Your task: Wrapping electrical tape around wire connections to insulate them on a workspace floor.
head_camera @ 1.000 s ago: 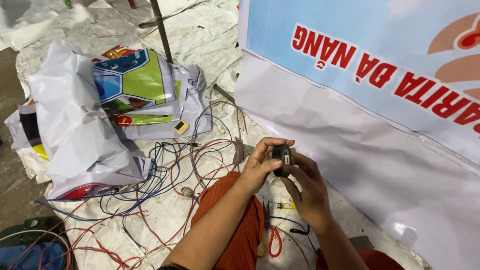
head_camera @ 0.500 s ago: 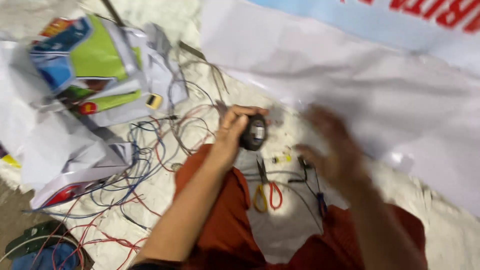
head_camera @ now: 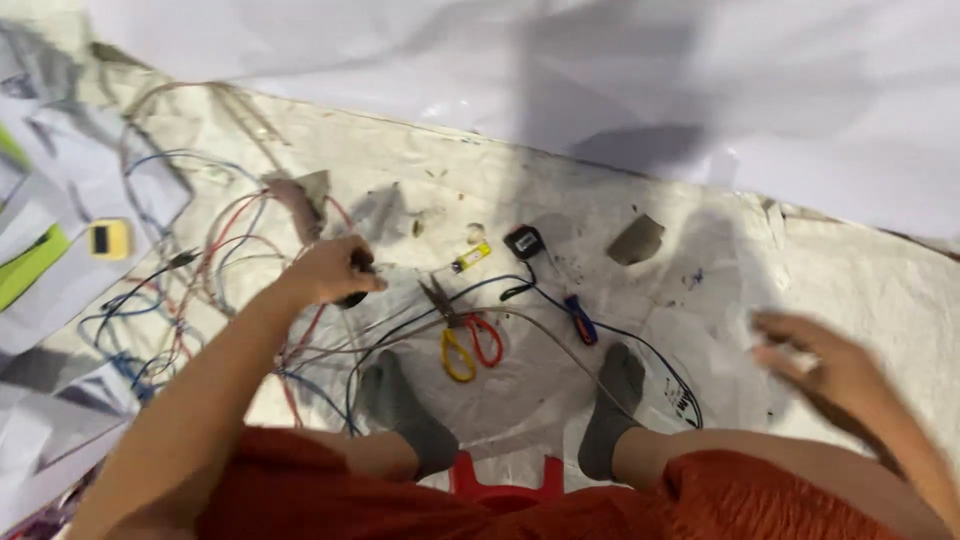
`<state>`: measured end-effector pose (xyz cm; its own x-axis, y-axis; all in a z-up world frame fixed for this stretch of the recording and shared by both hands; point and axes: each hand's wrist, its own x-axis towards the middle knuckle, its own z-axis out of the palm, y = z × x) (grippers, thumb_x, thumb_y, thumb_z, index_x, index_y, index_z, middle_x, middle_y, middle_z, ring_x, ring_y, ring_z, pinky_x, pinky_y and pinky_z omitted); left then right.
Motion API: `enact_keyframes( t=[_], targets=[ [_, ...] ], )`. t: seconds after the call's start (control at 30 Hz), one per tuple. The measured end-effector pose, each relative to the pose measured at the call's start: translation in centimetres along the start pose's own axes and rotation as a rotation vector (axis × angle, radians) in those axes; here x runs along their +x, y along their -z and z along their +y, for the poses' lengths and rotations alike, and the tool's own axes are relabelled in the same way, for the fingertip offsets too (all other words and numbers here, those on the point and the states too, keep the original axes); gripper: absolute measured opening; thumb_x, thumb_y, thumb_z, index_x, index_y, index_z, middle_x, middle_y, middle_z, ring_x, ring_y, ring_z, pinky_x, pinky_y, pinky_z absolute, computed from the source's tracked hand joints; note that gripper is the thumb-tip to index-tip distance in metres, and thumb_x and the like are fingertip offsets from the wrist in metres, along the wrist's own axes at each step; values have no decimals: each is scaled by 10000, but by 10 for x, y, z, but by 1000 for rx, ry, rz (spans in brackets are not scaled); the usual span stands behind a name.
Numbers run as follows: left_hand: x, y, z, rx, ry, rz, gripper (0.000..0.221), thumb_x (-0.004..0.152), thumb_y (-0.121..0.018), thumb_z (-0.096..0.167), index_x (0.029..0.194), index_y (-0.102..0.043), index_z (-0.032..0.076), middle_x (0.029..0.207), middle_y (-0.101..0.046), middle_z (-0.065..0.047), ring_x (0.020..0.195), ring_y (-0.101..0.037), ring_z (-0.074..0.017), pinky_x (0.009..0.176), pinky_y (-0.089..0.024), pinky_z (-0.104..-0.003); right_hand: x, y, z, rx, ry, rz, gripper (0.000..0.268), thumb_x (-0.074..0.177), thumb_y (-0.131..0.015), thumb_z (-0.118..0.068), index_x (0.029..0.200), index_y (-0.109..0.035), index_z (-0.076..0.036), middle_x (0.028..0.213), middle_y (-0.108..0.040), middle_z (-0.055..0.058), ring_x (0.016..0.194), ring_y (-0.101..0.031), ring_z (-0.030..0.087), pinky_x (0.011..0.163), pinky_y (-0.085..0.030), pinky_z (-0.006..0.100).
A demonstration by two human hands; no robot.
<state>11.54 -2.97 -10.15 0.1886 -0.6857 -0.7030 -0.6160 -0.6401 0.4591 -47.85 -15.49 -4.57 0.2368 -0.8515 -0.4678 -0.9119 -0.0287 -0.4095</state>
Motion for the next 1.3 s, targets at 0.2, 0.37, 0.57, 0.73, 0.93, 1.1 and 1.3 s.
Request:
enact_keyframes(
  t=[0.2,0.37,0.57,0.73,0.93,1.1,1.3],
  targets=[
    [105,-85,-65,718,-245,189,496,688,-872,351,1062,-644,117,1120,-635,-117,1104,-605,-359,910,-542,-481,-26,-67,49,306,-138,-40,369,901,-700,-173,1253,-747,-74,1157,-836,62,1043,-799,192,874,-617,319],
    [125,-124,-110,739,-311,474,588,653,-870,279,1174,-649,121,1209,-615,-119,1078,-606,-352,901,-537,-457,-37,-93,76,952,-284,-271,437,947,-561,-40,1368,-654,27,1210,-824,213,1134,-776,320,997,-616,434],
    [128,-134,-142,974,-301,681,647,601,-917,310,1163,-634,154,1246,-607,-89,1189,-621,-346,1068,-532,-483,-19,-127,56,348,-154,-497,452,1018,-489,-120,1456,-553,-32,1422,-635,260,1354,-581,419,1165,-442,558],
    [139,-160,-90,853,-595,900,351,762,-811,219,1067,-649,159,1221,-591,-127,1154,-624,-351,1034,-484,-473,-41,-181,127,104,-40,-94,442,954,-562,-69,1377,-609,-189,1219,-690,108,1191,-674,304,1036,-540,448],
    [52,-268,113,688,-800,76,418,840,-734,303,1188,-671,80,1163,-651,-169,1124,-618,-363,1062,-396,-509,-56,-167,151,74,-92,2,329,1005,-525,-85,1284,-653,-205,1124,-733,32,1095,-746,207,966,-602,377],
    [36,-334,138,713,-901,-380,507,947,-634,410,1387,-539,176,1280,-615,-135,1245,-573,-312,1170,-240,-599,-44,-138,114,147,-109,-163,319,983,-511,-76,1265,-654,-120,1134,-755,149,1131,-750,339,944,-615,509],
    [26,-196,168,-126,-624,-245,283,997,-484,242,1125,-665,66,1010,-653,-214,1001,-638,-443,965,-451,-609,-29,-98,90,500,-66,-6,325,1020,-582,-166,1327,-669,-104,1195,-769,159,1181,-724,342,983,-585,505]
  ],
)
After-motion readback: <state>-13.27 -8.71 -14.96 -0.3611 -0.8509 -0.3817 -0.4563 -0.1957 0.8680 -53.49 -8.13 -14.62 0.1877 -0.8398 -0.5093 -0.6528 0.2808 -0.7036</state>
